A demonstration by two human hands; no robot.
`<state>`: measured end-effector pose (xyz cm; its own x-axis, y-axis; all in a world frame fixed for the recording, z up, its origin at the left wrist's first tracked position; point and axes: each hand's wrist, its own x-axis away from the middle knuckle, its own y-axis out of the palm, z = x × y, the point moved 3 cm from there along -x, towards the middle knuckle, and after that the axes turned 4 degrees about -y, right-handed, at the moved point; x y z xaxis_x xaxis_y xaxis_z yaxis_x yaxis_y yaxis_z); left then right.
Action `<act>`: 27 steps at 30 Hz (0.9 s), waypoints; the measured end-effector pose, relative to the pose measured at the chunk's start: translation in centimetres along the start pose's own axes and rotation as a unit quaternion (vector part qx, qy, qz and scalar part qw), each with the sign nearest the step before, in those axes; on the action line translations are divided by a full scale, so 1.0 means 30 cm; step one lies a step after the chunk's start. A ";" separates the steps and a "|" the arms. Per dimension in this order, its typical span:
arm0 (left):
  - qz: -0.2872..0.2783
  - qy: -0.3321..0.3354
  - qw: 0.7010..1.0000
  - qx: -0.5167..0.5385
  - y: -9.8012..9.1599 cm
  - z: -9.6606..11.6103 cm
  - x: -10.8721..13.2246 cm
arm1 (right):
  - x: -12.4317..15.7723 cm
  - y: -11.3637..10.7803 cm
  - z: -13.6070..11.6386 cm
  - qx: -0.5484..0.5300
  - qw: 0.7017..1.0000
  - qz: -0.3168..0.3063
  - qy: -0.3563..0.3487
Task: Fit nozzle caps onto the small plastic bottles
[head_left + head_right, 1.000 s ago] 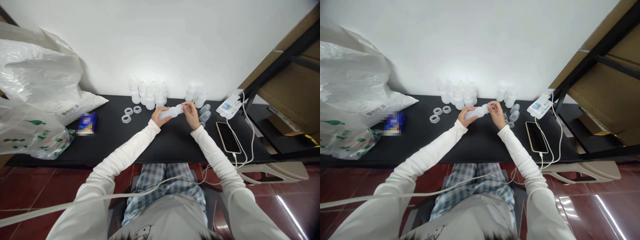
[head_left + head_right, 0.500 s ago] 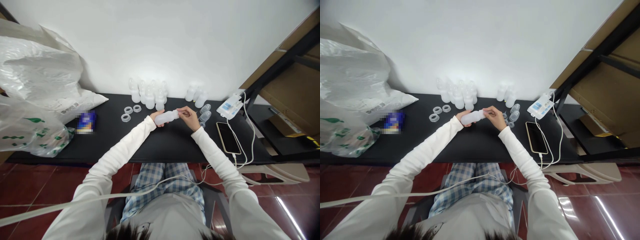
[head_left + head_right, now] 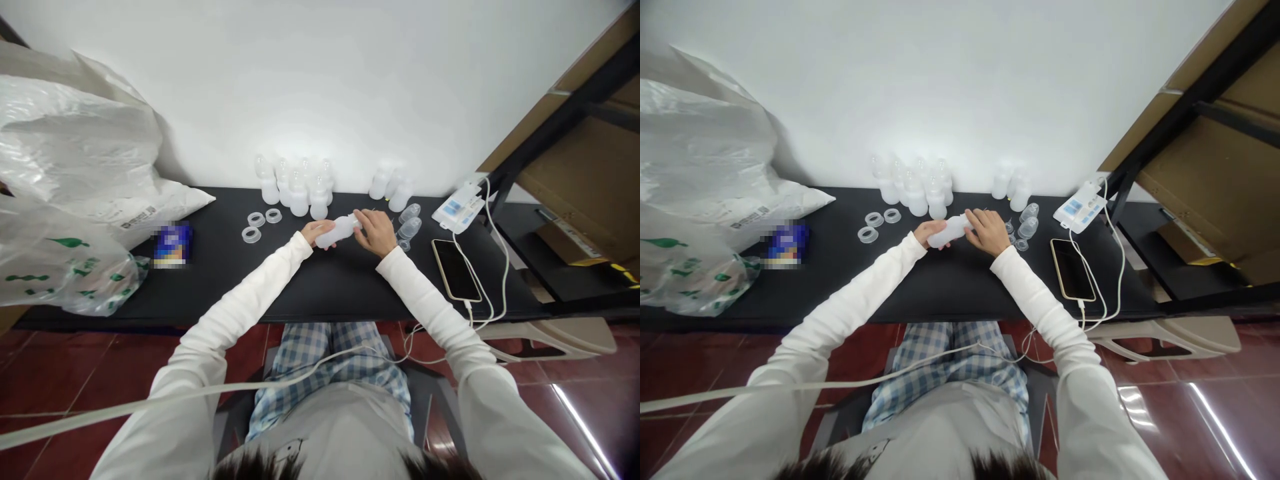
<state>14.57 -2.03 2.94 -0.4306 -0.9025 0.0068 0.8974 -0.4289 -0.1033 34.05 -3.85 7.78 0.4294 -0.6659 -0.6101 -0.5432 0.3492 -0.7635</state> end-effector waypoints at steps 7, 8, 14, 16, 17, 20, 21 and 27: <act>0.085 0.210 0.948 -0.225 0.025 0.012 0.034 | -0.002 0.034 0.037 0.032 0.998 0.031 0.049; 0.099 0.239 0.928 -0.269 0.019 0.012 0.032 | -0.003 0.044 0.031 0.026 0.997 0.028 0.070; 0.137 0.340 0.831 -0.419 -0.050 0.015 0.013 | -0.018 -0.011 -0.004 0.017 0.988 0.022 0.153; 0.161 0.345 0.824 -0.419 -0.066 0.020 0.023 | -0.009 -0.088 0.012 0.057 0.987 0.033 0.147; 0.165 0.343 0.824 -0.418 -0.068 0.023 0.030 | 0.004 -0.130 0.033 0.095 0.981 0.045 0.164; 0.163 0.335 0.826 -0.423 -0.065 0.031 0.050 | 0.075 -0.226 0.130 0.203 0.942 0.056 0.262; 0.163 0.332 0.826 -0.425 -0.064 0.034 0.055 | 0.101 -0.240 0.164 0.225 0.930 0.035 0.289; 0.171 0.326 0.843 -0.392 -0.070 0.052 0.062 | 0.172 -0.288 0.254 0.155 0.931 -0.044 0.328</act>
<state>12.03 -2.86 4.72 -0.3502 -0.6458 -0.6784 0.7506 0.2398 -0.6157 46.47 -5.28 9.62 -0.1265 -0.9246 -0.3595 -0.2488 0.3803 -0.8907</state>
